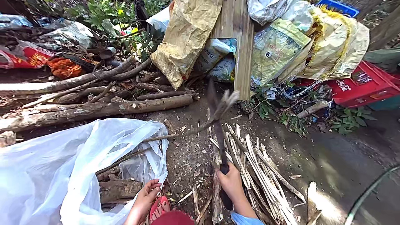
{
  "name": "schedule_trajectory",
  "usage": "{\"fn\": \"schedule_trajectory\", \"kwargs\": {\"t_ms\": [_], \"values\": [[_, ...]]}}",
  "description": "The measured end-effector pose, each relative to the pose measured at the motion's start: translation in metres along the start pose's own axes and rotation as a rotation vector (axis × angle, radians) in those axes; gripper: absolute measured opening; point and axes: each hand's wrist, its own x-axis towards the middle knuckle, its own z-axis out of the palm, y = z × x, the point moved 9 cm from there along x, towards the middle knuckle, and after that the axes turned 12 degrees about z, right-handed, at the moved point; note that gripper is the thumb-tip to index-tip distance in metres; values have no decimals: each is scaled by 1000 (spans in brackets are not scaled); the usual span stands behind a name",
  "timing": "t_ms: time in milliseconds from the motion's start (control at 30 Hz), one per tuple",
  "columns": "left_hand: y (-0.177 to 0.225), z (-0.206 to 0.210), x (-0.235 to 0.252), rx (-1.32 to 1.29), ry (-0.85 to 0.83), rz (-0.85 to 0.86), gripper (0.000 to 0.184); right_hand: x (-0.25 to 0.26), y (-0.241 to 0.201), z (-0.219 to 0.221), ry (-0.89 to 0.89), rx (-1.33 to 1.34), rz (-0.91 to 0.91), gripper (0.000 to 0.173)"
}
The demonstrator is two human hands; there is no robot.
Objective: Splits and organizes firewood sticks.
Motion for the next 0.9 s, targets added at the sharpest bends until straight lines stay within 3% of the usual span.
{"fn": "schedule_trajectory", "kwargs": {"t_ms": [67, 133, 267, 400, 533, 633, 700, 833, 900], "values": [[-10, -4, 3, -2, 19, -32, 34, -13, -2, -3, 87, 93, -68, 38], [-16, -5, 7, -6, 30, -48, 34, -11, 20, 17, 115, -2, -18, 42], [-15, 12, 6, -21, -19, -62, 34, 30, 111, 78, -179, -589, 330, 49], [-5, 18, 2, -30, -65, -27, 35, 38, 67, 73, -253, -672, 213, 44], [-10, 2, 5, -26, 1, -33, 35, 14, 11, 43, -177, -439, 88, 42], [-23, -8, 6, -32, 44, -68, 35, -9, 5, 34, -44, -209, -34, 43], [-27, -11, 9, -29, 61, -79, 34, -5, 38, 52, -16, -188, 9, 44], [-25, 2, 11, -36, 25, -89, 34, 34, 136, 91, -249, -527, 395, 45], [-20, 6, 11, -39, 6, -89, 34, 43, 147, 91, -279, -476, 440, 43]]}}
